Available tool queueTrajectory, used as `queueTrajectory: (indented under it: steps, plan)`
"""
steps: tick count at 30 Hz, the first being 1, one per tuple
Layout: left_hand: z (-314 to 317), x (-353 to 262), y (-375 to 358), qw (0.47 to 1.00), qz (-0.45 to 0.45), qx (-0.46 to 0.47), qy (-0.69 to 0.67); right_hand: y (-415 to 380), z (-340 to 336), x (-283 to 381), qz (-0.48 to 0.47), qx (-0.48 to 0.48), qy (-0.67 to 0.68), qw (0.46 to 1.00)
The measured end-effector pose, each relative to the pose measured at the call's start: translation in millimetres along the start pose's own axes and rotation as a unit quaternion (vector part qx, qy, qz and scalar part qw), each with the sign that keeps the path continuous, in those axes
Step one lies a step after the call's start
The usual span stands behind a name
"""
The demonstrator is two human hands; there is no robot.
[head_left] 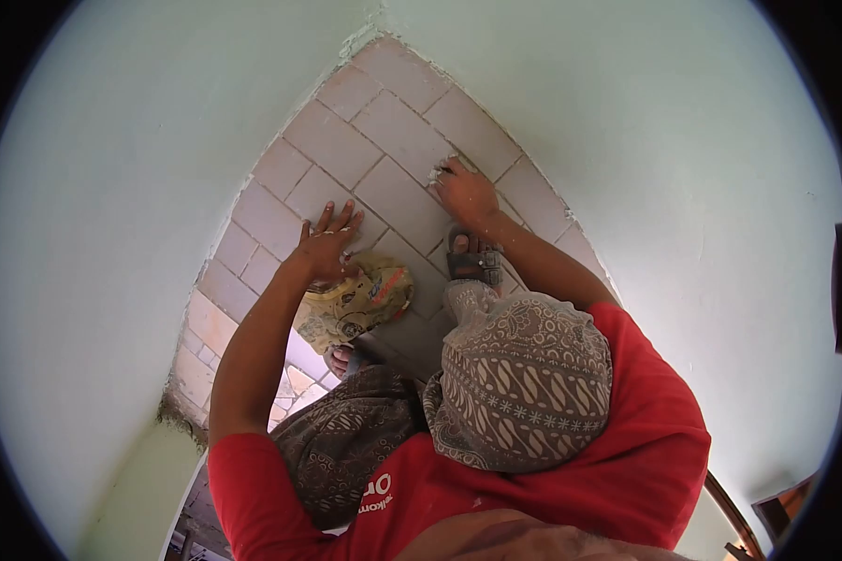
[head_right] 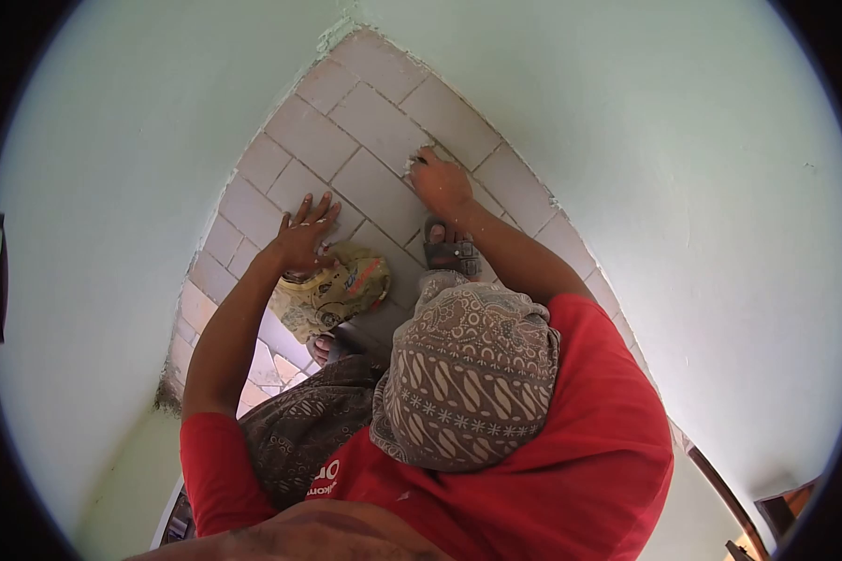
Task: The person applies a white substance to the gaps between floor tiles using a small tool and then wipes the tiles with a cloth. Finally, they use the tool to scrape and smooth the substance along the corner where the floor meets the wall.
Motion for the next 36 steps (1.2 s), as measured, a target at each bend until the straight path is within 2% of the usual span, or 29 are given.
queueTrajectory:
  steps: [2, 8, 11, 14, 17, 20, 23, 25, 26, 29, 31, 34, 36]
  plan:
    - [0.9, -4.3, -2.2, 1.000, 0.006, 0.013, -0.021, -14.6, 3.1, 2.8, 0.047, 0.045, 0.013, 0.998]
    - [3.2, -6.3, -3.1, 1.000, 0.006, 0.003, 0.008, 29.7, -6.9, 1.3, 0.032, 0.049, -0.024, 0.998]
    - [0.2, -5.5, -2.2, 1.000, 0.003, 0.014, -0.009, -10.1, 1.2, 7.2, 0.058, 0.062, 0.005, 0.996]
    - [0.2, -4.5, -0.5, 1.000, 0.002, 0.003, -0.008, 2.7, 5.0, 0.9, 0.037, 0.023, 0.005, 0.999]
    - [3.3, -7.2, -0.6, 1.000, 0.003, 0.004, 0.006, 63.0, -2.5, -10.3, 0.026, 0.008, -0.006, 1.000]
    - [7.1, -2.7, -0.8, 1.000, 0.005, 0.003, 0.006, 67.6, -11.7, -7.2, 0.045, 0.016, -0.002, 0.999]
    - [5.1, -0.5, -1.1, 1.000, 0.007, -0.002, -0.018, 9.8, -2.1, 1.2, 0.044, 0.010, 0.002, 0.999]
    - [5.4, -1.7, -3.5, 0.999, 0.006, 0.004, -0.047, -18.4, 0.9, 3.0, 0.072, 0.057, -0.001, 0.996]
    - [4.9, -1.8, -4.2, 0.999, 0.004, 0.002, -0.036, -12.7, 3.2, -1.6, 0.072, 0.065, -0.003, 0.995]
    - [7.6, -1.6, -2.5, 1.000, 0.009, 0.008, -0.026, 12.2, -9.0, -15.9, 0.079, 0.011, 0.004, 0.997]
    - [5.2, 0.2, -3.9, 1.000, 0.012, 0.008, -0.019, 15.3, -9.7, -18.1, 0.078, 0.033, -0.012, 0.996]
    - [1.6, -1.7, -1.9, 0.999, 0.017, 0.011, -0.038, -22.3, -4.5, -10.7, 0.086, 0.056, -0.024, 0.994]
    - [5.4, -3.5, -1.1, 0.999, 0.011, 0.004, -0.030, -9.9, -8.6, -17.1, 0.081, 0.058, -0.020, 0.995]
Point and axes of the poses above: each hand's wrist, its own y-axis towards the middle knuckle, its own z-axis out of the palm, x = y × z, the point moved 6 cm from there along y, towards the middle knuckle, and after that the axes turned 5 degrees about -x, right-handed, at the moved point
